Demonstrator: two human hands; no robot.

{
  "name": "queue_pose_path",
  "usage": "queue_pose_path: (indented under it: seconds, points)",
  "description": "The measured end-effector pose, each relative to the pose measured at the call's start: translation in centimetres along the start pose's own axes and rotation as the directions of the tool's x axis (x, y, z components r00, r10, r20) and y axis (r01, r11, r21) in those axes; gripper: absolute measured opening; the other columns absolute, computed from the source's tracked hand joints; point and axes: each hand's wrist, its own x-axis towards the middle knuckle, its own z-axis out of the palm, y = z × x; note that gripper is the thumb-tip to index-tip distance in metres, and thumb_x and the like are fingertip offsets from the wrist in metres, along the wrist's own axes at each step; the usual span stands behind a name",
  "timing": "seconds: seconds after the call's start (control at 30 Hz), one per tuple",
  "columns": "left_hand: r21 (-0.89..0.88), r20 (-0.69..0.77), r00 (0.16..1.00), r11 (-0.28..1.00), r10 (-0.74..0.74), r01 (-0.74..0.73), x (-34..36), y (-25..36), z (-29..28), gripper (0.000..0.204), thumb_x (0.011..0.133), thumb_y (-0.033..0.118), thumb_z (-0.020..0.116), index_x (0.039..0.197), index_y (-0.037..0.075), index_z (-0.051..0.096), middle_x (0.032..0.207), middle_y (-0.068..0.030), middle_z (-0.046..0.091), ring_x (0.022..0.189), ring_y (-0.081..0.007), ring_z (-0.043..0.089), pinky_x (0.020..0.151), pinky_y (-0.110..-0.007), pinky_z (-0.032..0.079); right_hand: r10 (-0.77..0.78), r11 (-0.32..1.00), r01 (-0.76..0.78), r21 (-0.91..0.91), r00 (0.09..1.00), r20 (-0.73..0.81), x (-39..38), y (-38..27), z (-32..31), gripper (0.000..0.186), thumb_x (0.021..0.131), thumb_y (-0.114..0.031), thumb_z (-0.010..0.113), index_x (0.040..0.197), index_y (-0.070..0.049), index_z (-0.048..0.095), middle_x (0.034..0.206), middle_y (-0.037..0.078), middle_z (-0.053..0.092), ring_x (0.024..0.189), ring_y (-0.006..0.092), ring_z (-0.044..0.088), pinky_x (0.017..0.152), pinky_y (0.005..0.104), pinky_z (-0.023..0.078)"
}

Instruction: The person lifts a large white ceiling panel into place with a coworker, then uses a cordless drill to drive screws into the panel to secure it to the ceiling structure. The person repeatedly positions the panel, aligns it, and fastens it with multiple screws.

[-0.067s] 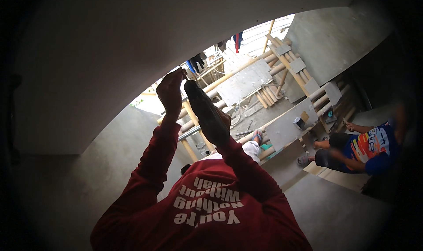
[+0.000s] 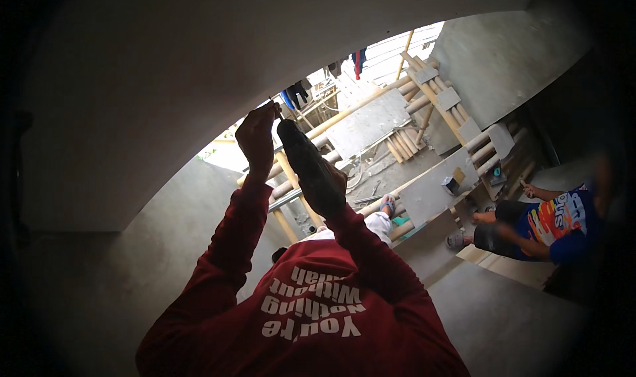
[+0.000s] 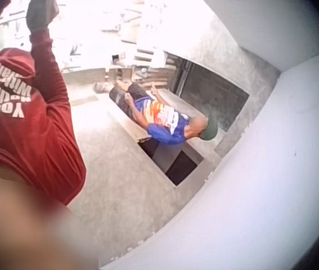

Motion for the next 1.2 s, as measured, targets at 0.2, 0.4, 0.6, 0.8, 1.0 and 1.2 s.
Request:
queue_pose_path:
  seconds: [0.2,0.4,0.6,0.8,1.0,1.2]
  points:
    - [-0.079,-0.019,0.997,0.994,-0.072,0.070,1.0,0.0,0.7,0.016,0.093,0.003,0.064,0.107,-0.002,0.071,0.091,-0.0095,0.072,0.084,-0.0144,0.068,0.081,-0.029,0.055,0.002,1.000,-0.002,-0.020,1.000,0.007,-0.4,3.6,0.4,0.029,0.082,-0.007,0.073,0.110,-0.001,0.067,0.097,0.013,0.070,0.084,0.0237,0.070,0.076,0.0346,0.055]
    - [-0.156,-0.015,0.999,0.987,-0.031,0.028,3.0,0.0,2.1,0.016,0.093,0.002,0.064,0.107,-0.003,0.071,0.089,-0.0104,0.072,0.082,-0.0157,0.068,0.079,-0.029,0.056,0.026,0.999,-0.026,0.026,1.000,0.007,1.3,4.6,0.1,0.037,0.080,-0.007,0.072,0.116,-0.001,0.065,0.101,0.014,0.070,0.090,0.0247,0.070,0.078,0.0346,0.056]
    - [-0.160,-0.102,0.954,0.951,-0.282,0.264,0.8,-2.8,0.2,0.015,0.095,0.007,0.062,0.102,-0.006,0.065,0.092,-0.0125,0.071,0.084,-0.0205,0.069,0.083,-0.034,0.058,0.011,1.000,-0.011,-0.021,1.000,-0.011,3.1,4.4,-0.6,0.025,0.085,-0.010,0.072,0.108,0.000,0.068,0.095,0.013,0.070,0.086,0.0230,0.070,0.077,0.0345,0.055]
    - [-0.958,0.095,0.820,0.171,-0.564,0.229,7.0,-8.3,-8.9,0.030,0.101,0.019,0.051,0.119,-0.004,0.058,0.118,-0.0160,0.063,0.112,-0.0307,0.060,0.104,-0.045,0.050,0.092,0.996,-0.092,-0.002,0.995,0.044,4.8,4.5,-1.7,0.030,0.083,-0.010,0.072,0.110,0.000,0.067,0.097,0.015,0.069,0.087,0.0250,0.069,0.076,0.0348,0.055]
    - [-0.959,0.210,0.899,-0.260,-0.385,0.113,8.8,-8.3,-9.0,0.033,0.101,0.026,0.048,0.119,0.001,0.060,0.119,-0.0106,0.065,0.110,-0.0243,0.061,0.094,-0.041,0.050,-0.025,0.998,0.027,-0.053,0.999,0.041,5.3,4.4,-1.8,0.039,0.080,-0.005,0.066,0.119,-0.001,0.063,0.098,0.015,0.067,0.084,0.0302,0.068,0.072,0.0368,0.055]
    - [-0.964,0.194,0.836,-0.257,-0.513,0.066,9.3,-5.6,-8.2,0.028,0.099,0.024,0.052,0.113,0.002,0.063,0.113,-0.0101,0.066,0.104,-0.0230,0.064,0.092,-0.039,0.052,0.019,0.999,-0.015,-0.050,0.996,0.083,5.2,4.4,-1.7,0.036,0.080,-0.007,0.065,0.115,-0.001,0.063,0.094,0.015,0.065,0.081,0.0312,0.067,0.069,0.0372,0.054]
